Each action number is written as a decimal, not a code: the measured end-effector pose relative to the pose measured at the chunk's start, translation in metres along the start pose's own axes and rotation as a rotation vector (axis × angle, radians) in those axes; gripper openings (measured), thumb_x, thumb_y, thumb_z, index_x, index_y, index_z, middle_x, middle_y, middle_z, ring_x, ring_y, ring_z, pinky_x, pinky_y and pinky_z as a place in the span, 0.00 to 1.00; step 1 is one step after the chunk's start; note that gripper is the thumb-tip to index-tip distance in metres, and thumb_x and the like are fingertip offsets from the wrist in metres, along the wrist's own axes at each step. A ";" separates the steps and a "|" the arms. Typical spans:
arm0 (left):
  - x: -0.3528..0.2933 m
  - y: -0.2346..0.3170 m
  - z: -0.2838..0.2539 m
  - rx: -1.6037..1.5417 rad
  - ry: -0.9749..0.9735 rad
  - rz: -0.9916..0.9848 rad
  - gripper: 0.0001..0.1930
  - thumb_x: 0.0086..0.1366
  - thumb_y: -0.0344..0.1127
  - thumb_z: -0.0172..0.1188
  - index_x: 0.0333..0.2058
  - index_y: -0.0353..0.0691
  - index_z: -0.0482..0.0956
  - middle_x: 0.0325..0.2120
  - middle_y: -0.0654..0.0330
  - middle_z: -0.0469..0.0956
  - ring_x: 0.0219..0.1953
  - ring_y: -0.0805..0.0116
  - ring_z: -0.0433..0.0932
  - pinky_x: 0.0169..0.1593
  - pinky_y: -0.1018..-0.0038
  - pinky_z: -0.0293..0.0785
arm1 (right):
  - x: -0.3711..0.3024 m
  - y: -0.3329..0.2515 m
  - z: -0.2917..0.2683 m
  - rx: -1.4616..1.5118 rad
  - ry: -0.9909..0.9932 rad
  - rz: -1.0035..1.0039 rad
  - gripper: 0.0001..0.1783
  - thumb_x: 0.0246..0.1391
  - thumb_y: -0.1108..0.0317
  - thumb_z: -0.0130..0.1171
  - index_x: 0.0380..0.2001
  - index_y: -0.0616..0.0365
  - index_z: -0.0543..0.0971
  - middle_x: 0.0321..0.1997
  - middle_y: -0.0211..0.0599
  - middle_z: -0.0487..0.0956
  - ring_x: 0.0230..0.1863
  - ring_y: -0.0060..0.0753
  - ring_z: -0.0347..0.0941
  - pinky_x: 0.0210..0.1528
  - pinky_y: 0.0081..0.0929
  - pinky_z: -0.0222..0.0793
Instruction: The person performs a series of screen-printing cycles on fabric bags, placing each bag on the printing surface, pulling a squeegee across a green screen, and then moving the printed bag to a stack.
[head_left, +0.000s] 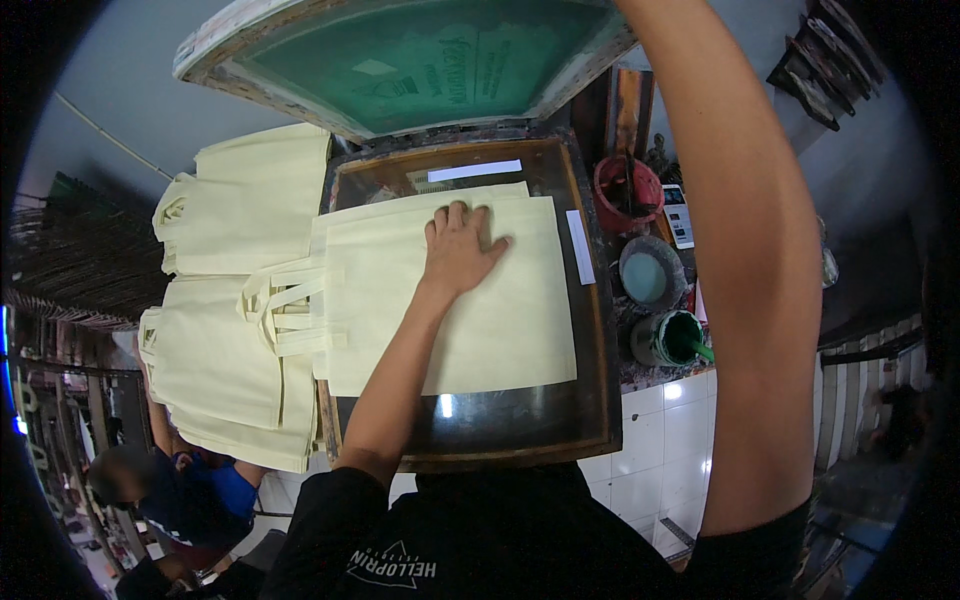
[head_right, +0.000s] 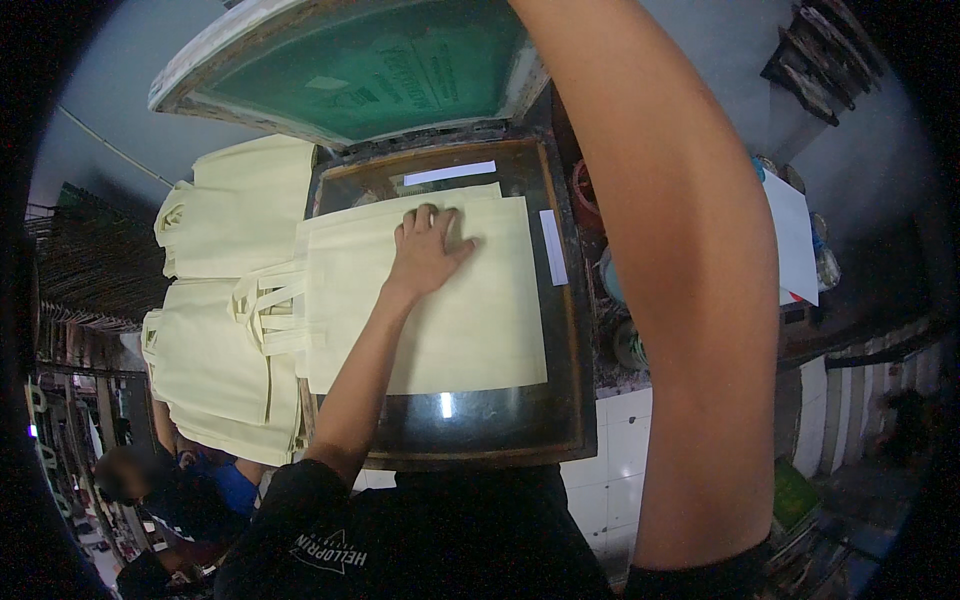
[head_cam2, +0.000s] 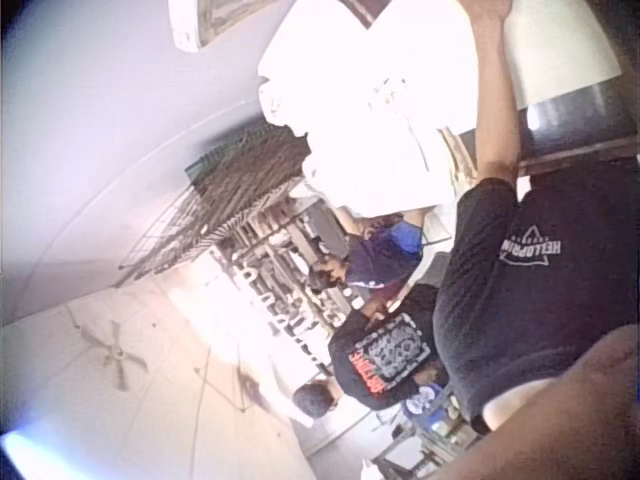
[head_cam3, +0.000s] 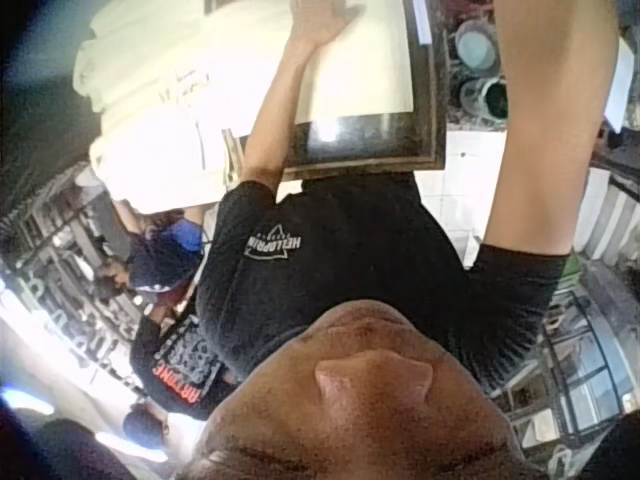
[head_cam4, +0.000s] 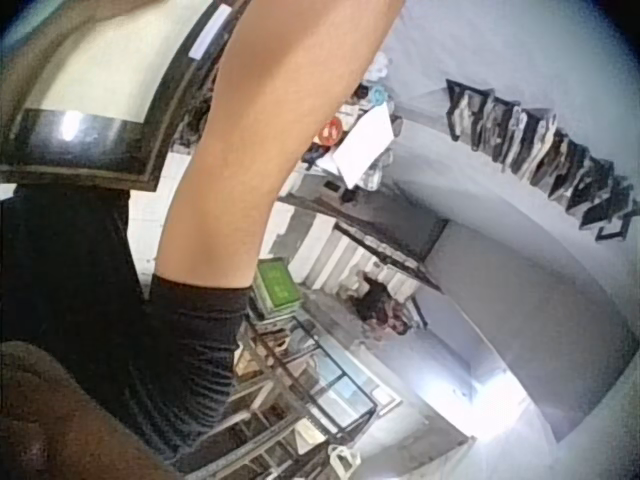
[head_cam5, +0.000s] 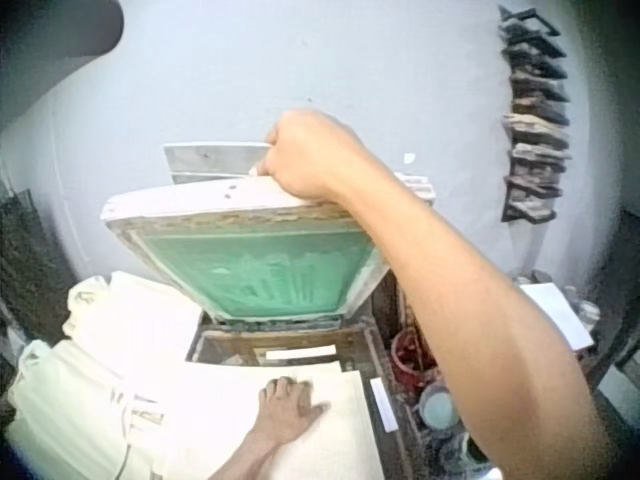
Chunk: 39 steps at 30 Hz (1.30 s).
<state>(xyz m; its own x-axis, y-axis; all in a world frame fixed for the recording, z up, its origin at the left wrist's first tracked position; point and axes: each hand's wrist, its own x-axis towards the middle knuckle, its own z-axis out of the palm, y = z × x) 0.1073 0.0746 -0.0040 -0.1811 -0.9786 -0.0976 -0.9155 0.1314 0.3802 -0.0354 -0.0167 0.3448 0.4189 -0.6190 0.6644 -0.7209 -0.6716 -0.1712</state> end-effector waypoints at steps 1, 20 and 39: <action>0.011 -0.015 0.015 0.010 0.087 -0.007 0.42 0.64 0.65 0.59 0.68 0.42 0.65 0.72 0.41 0.55 0.74 0.40 0.49 0.72 0.39 0.43 | 0.001 -0.003 -0.001 0.016 -0.011 0.005 0.18 0.52 0.58 0.70 0.36 0.65 0.87 0.37 0.59 0.84 0.40 0.58 0.82 0.47 0.45 0.76; 0.052 -0.015 0.031 0.066 0.175 0.056 0.37 0.65 0.56 0.61 0.67 0.43 0.64 0.70 0.44 0.57 0.72 0.40 0.51 0.70 0.42 0.46 | 0.014 0.016 0.011 -0.015 0.064 -0.090 0.15 0.54 0.63 0.64 0.31 0.66 0.87 0.34 0.62 0.83 0.36 0.61 0.81 0.44 0.47 0.76; 0.083 0.018 0.045 -0.021 0.270 0.250 0.38 0.67 0.62 0.57 0.69 0.48 0.66 0.67 0.41 0.62 0.69 0.40 0.56 0.69 0.44 0.49 | 0.039 0.031 0.026 -0.304 0.058 -0.236 0.16 0.55 0.63 0.59 0.32 0.65 0.88 0.38 0.62 0.83 0.41 0.63 0.81 0.48 0.47 0.77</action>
<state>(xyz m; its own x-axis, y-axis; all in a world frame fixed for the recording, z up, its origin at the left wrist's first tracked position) 0.0593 0.0029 -0.0469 -0.2941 -0.9236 0.2459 -0.8471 0.3710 0.3805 -0.0270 -0.0720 0.3470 0.5671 -0.4315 0.7015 -0.7426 -0.6362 0.2090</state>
